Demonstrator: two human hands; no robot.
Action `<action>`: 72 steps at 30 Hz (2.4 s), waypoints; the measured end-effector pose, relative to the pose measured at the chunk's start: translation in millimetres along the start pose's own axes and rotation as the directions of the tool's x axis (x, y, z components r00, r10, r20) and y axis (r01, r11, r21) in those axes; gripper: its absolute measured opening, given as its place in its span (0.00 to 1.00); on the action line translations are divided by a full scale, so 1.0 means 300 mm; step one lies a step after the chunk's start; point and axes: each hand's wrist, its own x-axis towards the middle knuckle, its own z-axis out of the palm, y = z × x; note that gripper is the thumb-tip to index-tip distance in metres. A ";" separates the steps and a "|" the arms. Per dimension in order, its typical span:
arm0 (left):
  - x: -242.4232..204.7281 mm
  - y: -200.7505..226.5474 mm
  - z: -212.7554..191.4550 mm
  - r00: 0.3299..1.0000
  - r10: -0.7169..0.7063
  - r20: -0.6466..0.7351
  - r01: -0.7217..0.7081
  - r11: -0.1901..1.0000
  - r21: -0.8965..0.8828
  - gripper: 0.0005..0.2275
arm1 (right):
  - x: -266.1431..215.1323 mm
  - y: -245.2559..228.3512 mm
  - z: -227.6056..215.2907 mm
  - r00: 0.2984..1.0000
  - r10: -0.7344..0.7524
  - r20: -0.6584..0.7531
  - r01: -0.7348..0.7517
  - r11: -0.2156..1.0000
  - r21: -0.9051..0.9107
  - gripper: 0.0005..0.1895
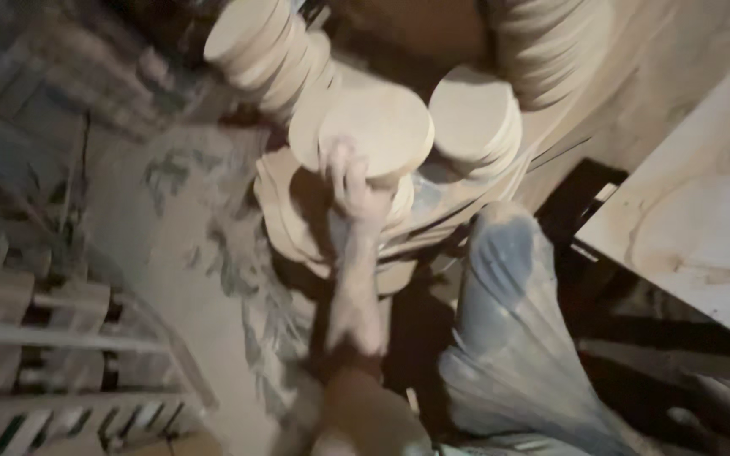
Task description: The person sits on the floor and sands the edges of round wooden discs using a sanding machine. They pick up each disc from a stack, press it against the spinning abrasive wheel, and then place the finished disc onto a growing stack.
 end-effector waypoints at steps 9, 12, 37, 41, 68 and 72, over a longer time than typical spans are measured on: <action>0.035 0.365 0.256 0.732 -0.434 0.525 0.579 -0.008 -0.815 0.17 | -0.191 -0.424 -0.495 0.919 -0.031 -0.392 0.159 0.941 0.298 0.37; -0.039 0.627 0.442 0.626 -0.178 0.760 0.657 -0.404 -0.636 0.17 | -0.250 -0.494 -0.584 0.822 -0.096 -0.562 0.386 0.819 0.424 0.45; -0.379 0.959 0.824 0.463 0.191 0.866 0.880 -0.214 -0.423 0.17 | -0.256 -0.295 -0.690 0.515 0.258 -0.817 0.266 0.858 0.439 0.22; -0.321 0.951 0.783 0.588 0.448 0.674 0.793 -0.153 -0.590 0.11 | -0.249 -0.249 -0.706 0.620 0.183 -0.763 0.178 0.914 0.364 0.29; -0.297 1.002 1.043 0.055 0.915 0.400 0.218 0.380 -0.899 0.58 | -0.216 -0.279 -0.607 0.766 0.183 -0.616 -0.351 0.922 -0.162 0.54; -0.288 1.038 1.116 0.065 0.921 0.384 0.208 0.364 -0.908 0.59 | -0.186 -0.256 -0.651 0.855 0.357 -0.376 -0.375 0.927 0.026 0.50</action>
